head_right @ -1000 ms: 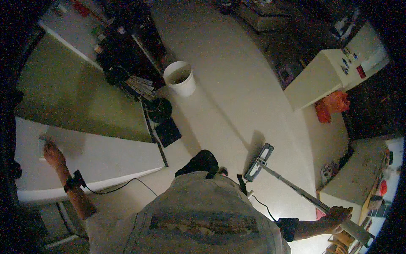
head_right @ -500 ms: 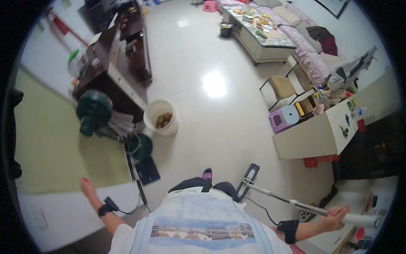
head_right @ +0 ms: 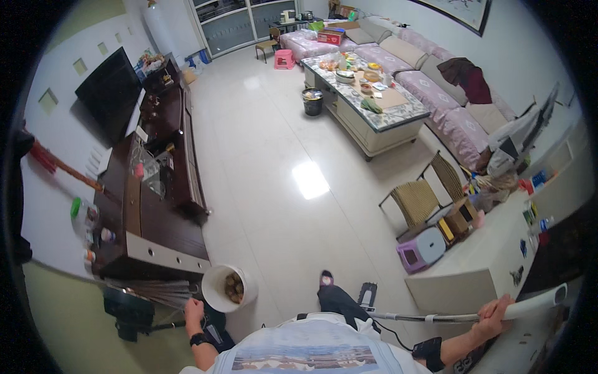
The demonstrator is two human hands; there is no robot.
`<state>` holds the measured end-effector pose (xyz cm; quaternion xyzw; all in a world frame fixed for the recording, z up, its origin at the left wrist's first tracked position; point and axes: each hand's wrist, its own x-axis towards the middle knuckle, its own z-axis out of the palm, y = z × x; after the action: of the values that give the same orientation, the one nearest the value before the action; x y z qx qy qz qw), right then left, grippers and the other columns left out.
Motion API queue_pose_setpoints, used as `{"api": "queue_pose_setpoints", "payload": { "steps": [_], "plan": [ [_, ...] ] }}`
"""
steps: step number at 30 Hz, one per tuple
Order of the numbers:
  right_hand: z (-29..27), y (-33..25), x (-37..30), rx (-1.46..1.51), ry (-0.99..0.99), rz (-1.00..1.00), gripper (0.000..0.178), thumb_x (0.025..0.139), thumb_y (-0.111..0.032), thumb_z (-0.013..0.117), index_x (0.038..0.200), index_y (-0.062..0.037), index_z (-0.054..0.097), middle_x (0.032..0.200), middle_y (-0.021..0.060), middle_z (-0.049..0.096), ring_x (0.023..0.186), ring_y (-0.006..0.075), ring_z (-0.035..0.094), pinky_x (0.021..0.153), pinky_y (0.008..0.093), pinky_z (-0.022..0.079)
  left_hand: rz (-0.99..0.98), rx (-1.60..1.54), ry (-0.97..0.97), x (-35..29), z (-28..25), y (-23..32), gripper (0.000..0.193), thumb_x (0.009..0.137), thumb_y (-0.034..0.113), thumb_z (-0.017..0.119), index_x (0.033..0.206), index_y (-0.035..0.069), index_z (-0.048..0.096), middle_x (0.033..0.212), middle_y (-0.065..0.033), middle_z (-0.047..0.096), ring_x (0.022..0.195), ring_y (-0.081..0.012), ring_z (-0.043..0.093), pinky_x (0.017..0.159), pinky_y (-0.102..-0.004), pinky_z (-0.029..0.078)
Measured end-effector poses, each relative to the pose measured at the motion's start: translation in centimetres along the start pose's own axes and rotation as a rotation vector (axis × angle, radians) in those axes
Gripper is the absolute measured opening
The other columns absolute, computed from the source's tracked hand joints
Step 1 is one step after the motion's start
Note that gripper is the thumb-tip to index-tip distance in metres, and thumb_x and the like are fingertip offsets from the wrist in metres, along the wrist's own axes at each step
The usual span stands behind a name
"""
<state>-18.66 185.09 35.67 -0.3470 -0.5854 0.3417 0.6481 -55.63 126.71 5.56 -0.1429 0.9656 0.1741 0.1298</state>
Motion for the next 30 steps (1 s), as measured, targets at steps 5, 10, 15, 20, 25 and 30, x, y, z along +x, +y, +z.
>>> {"api": "queue_pose_setpoints", "payload": {
  "steps": [5, 10, 15, 20, 25, 30],
  "plan": [
    [19.9, 4.2, 7.8, 0.054, -0.096, 0.138, 0.032, 0.090, -0.020, 0.051, 0.061, -0.0115, 0.040, 0.042, -0.0033, 0.032, 0.030, 0.0059, 0.026, 0.030, 0.0215, 0.024, -0.482, -0.766, -0.290, 3.3, 4.1, 1.2, 0.013, 0.078, 0.008, 0.048, 0.071, -0.002, 0.052, 0.053, -0.0108, 0.053, 0.042, -0.0220, 0.053, 0.038, -0.0321, 0.043],
    [39.4, 8.7, 12.3, 0.114, -0.315, 0.181, 0.034, 0.090, -0.022, 0.050, 0.060, -0.0111, 0.038, 0.043, -0.0033, 0.028, 0.032, 0.0064, 0.024, 0.033, 0.0219, 0.026, -0.920, -0.660, -0.303, 3.5, 6.6, 3.3, 0.017, 0.073, 0.011, 0.056, 0.077, -0.005, 0.059, 0.063, -0.0192, 0.059, 0.051, -0.0279, 0.058, 0.050, -0.0378, 0.049],
    [59.5, 13.5, 12.9, 0.116, -0.396, 0.202, 0.031, 0.088, -0.019, 0.049, 0.060, -0.0102, 0.038, 0.046, -0.0020, 0.029, 0.035, 0.0075, 0.025, 0.036, 0.0223, 0.027, -0.552, -0.406, -0.371, 15.8, 7.1, 10.1, 0.022, 0.074, 0.010, 0.052, 0.068, -0.010, 0.055, 0.060, -0.0197, 0.058, 0.051, -0.0296, 0.059, 0.049, -0.0397, 0.048],
    [79.4, 14.3, 17.2, 0.218, -0.448, 0.155, 0.025, 0.086, -0.017, 0.053, 0.065, -0.0077, 0.042, 0.047, -0.0002, 0.034, 0.035, 0.0080, 0.030, 0.037, 0.0226, 0.029, -0.482, -0.504, -0.400, 40.6, 6.1, 22.9, 0.023, 0.077, 0.011, 0.046, 0.063, -0.005, 0.055, 0.054, -0.0157, 0.056, 0.045, -0.0263, 0.055, 0.042, -0.0366, 0.044],
    [94.8, 15.6, 18.5, 0.244, -0.329, 0.108, 0.028, 0.087, -0.018, 0.051, 0.063, -0.0067, 0.041, 0.048, 0.0007, 0.035, 0.034, 0.0082, 0.029, 0.037, 0.0233, 0.029, -0.268, -0.720, -0.234, 66.5, -1.2, 40.1, 0.011, 0.087, 0.019, 0.050, 0.084, 0.008, 0.048, 0.058, -0.0045, 0.052, 0.044, -0.0112, 0.048, 0.036, -0.0226, 0.036],
    [111.1, 21.4, 19.3, 0.336, -0.470, 0.109, 0.031, 0.087, -0.020, 0.049, 0.061, -0.0077, 0.038, 0.048, 0.0002, 0.032, 0.034, 0.0072, 0.027, 0.036, 0.0238, 0.027, -0.086, -0.799, -0.056, 85.4, -4.9, 49.8, 0.011, 0.088, 0.017, 0.048, 0.087, 0.006, 0.050, 0.062, -0.0036, 0.053, 0.049, -0.0098, 0.050, 0.041, -0.0219, 0.038]
  ]
}}
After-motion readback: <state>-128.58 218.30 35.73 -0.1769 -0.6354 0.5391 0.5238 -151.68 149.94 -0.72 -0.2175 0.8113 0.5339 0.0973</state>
